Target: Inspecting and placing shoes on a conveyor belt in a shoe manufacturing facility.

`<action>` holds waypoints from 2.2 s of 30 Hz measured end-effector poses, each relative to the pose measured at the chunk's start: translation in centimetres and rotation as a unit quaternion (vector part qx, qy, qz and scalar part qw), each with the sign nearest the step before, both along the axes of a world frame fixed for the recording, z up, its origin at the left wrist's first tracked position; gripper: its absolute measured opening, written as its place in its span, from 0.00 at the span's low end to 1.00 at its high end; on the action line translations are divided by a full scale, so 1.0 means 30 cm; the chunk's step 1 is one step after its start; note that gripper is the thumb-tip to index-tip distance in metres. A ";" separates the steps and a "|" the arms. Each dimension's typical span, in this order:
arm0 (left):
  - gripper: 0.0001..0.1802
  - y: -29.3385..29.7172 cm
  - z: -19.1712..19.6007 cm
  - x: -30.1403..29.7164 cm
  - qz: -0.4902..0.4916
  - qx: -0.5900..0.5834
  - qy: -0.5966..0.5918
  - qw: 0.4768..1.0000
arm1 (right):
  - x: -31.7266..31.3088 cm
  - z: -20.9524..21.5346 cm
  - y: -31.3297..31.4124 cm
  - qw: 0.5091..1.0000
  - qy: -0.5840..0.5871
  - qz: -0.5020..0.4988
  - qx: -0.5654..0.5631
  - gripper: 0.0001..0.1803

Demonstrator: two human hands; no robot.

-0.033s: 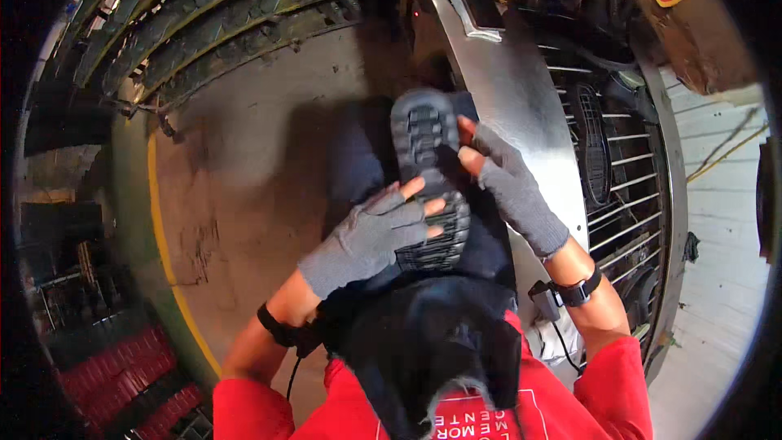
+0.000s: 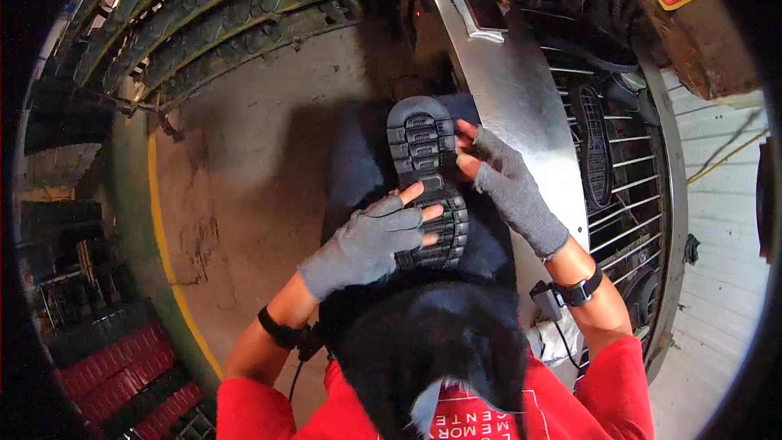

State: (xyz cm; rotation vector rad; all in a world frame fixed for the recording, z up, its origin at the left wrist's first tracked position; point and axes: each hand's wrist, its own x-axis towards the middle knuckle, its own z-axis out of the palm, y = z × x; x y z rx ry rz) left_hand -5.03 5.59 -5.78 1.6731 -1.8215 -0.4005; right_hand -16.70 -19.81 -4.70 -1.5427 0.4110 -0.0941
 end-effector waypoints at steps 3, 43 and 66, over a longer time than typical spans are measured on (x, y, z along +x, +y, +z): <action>0.23 0.002 0.022 0.070 0.112 -0.036 0.154 0.981 | 0.026 0.036 -0.018 0.999 -0.013 0.006 0.033 0.36; 0.43 -0.311 0.033 0.297 0.290 0.055 0.551 0.780 | 0.284 -0.053 -0.203 0.995 0.028 0.091 0.019 0.48; 0.25 -0.523 0.440 -0.095 -0.147 -0.028 -0.063 0.987 | -0.624 0.248 -0.246 0.960 0.044 -0.272 0.043 0.33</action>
